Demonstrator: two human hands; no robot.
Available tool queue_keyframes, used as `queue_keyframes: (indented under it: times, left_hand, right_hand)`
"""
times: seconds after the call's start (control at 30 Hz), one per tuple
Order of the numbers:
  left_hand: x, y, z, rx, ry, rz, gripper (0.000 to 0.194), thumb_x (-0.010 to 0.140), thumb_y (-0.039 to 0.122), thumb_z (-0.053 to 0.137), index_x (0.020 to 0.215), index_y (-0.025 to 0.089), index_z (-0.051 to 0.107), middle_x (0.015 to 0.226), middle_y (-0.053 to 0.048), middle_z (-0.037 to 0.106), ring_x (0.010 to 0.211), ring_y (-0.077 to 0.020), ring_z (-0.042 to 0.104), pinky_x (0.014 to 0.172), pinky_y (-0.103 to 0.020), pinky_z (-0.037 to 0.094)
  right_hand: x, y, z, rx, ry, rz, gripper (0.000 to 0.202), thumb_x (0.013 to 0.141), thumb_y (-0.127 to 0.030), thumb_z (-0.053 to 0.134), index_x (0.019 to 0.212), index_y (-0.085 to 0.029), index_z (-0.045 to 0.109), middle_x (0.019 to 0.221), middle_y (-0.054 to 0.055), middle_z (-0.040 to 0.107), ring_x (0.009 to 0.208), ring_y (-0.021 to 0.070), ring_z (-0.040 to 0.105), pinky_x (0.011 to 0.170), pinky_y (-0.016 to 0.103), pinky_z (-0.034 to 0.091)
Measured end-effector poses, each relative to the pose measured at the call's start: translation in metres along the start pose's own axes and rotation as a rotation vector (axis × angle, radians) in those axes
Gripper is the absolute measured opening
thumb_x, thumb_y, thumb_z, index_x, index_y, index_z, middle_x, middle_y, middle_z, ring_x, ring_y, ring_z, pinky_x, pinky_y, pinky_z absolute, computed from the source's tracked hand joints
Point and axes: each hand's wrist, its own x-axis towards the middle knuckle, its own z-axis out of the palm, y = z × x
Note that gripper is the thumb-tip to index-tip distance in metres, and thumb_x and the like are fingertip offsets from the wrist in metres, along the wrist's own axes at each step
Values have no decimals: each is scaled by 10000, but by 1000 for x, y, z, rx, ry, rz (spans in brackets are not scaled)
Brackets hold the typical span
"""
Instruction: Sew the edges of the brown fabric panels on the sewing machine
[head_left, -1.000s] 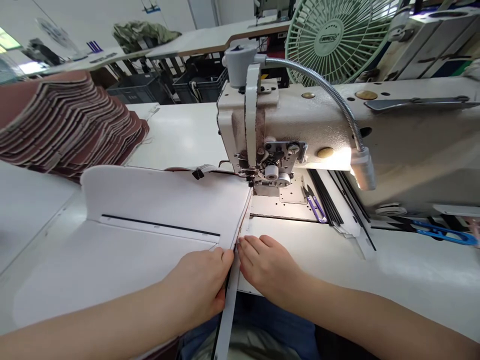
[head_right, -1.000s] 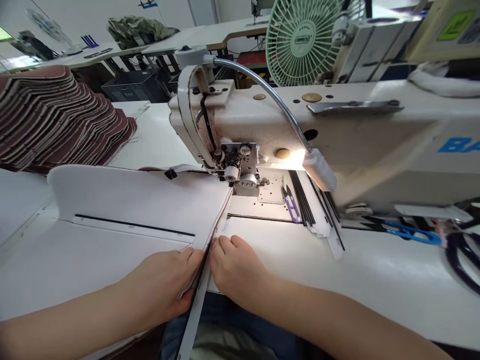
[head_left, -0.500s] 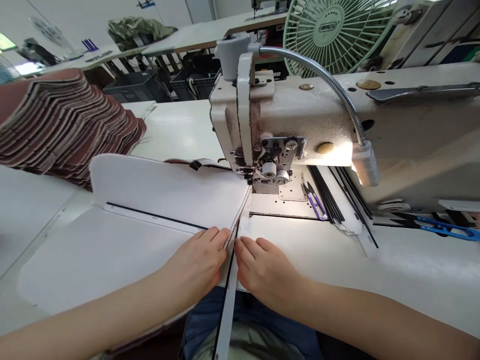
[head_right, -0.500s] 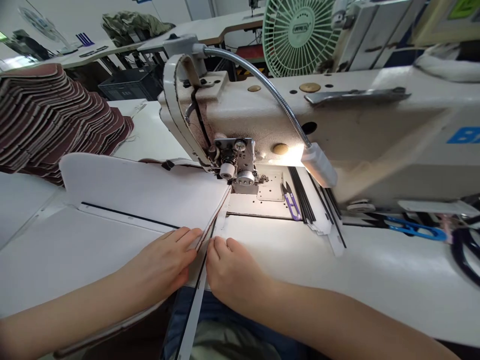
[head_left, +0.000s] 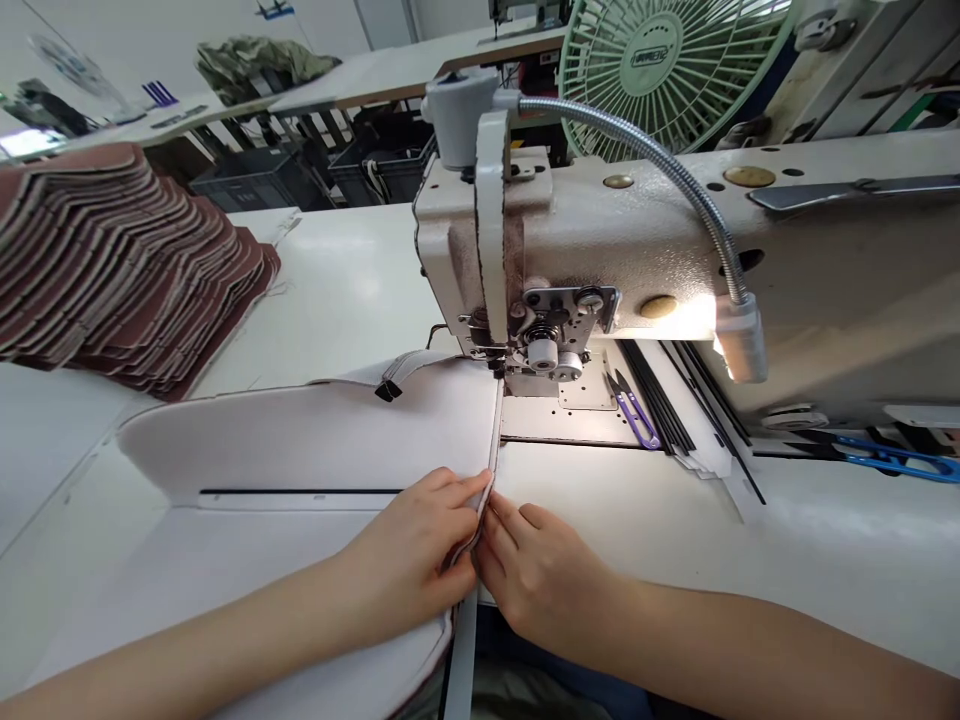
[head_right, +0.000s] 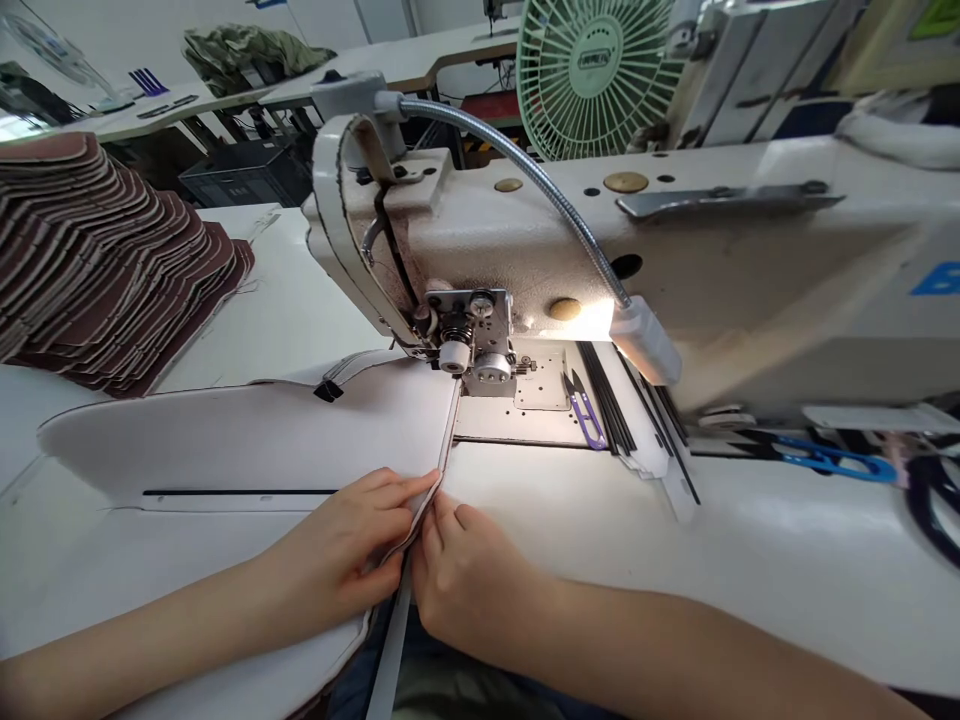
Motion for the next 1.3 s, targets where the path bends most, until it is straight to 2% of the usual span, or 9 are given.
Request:
queue_keyframes:
  times: [0.13,0.27,0.5,0.67,1.0,1.13,1.2,1.3]
  left_hand:
    - [3,-1,0,17,1,17,178,746,74,498,601,170,458,1103,-71,630,833,-182,504,784,-323,450]
    - [15,-3,-7,41,-53,-29,202,757,97,523,579,169,457,1041,-57,637,822,-179,508,758,-312,455]
    - [34,-3,-22,137,-46,-13,211,768,104,498,571,170,460,1048,-69,646,783,-177,516,724,-309,460]
    - [42,-5,-25,177,-58,-23,200,793,119,487,599,167,489,1061,-82,639,837,-191,528,767,-323,472]
    - [54,-17,-27,283,24,12,168,859,193,494,739,145,601,1309,-105,576,934,-218,546,854,-354,474]
    - [52,-19,-29,324,41,54,159,887,195,471,882,152,624,1130,-77,665,909,-216,548,819,-349,462]
    - [53,-21,-31,354,34,52,166,884,151,454,886,165,619,989,-55,687,869,-210,552,781,-344,449]
    - [60,-23,-36,392,-3,12,156,853,111,477,902,169,613,907,-47,680,887,-217,560,776,-346,431]
  right_hand:
    - [1,2,1,6,5,-3,306,827,-11,366,853,-16,672,867,223,703,871,297,674,652,346,490]
    - [2,8,2,-8,-55,6,303,819,4,387,857,-29,685,860,193,708,818,272,671,619,333,494]
    - [5,20,4,-65,-81,26,291,807,12,420,844,-55,701,839,159,715,831,269,669,607,319,505]
    - [4,21,7,-124,-94,56,308,815,-2,409,921,-36,696,943,179,720,938,283,664,660,328,521]
    - [2,24,16,-172,-168,104,275,832,-62,459,996,-20,676,1082,216,684,1083,295,615,728,342,519]
    - [2,21,14,-146,-181,83,281,835,-53,458,1018,7,664,1041,225,687,1075,302,607,731,349,510]
    - [2,20,14,-146,-196,66,290,841,-52,454,1038,14,657,1042,234,681,1052,307,610,705,360,506]
    - [3,22,15,-166,-205,70,316,851,-53,441,1085,5,645,1067,240,672,1019,307,614,669,373,497]
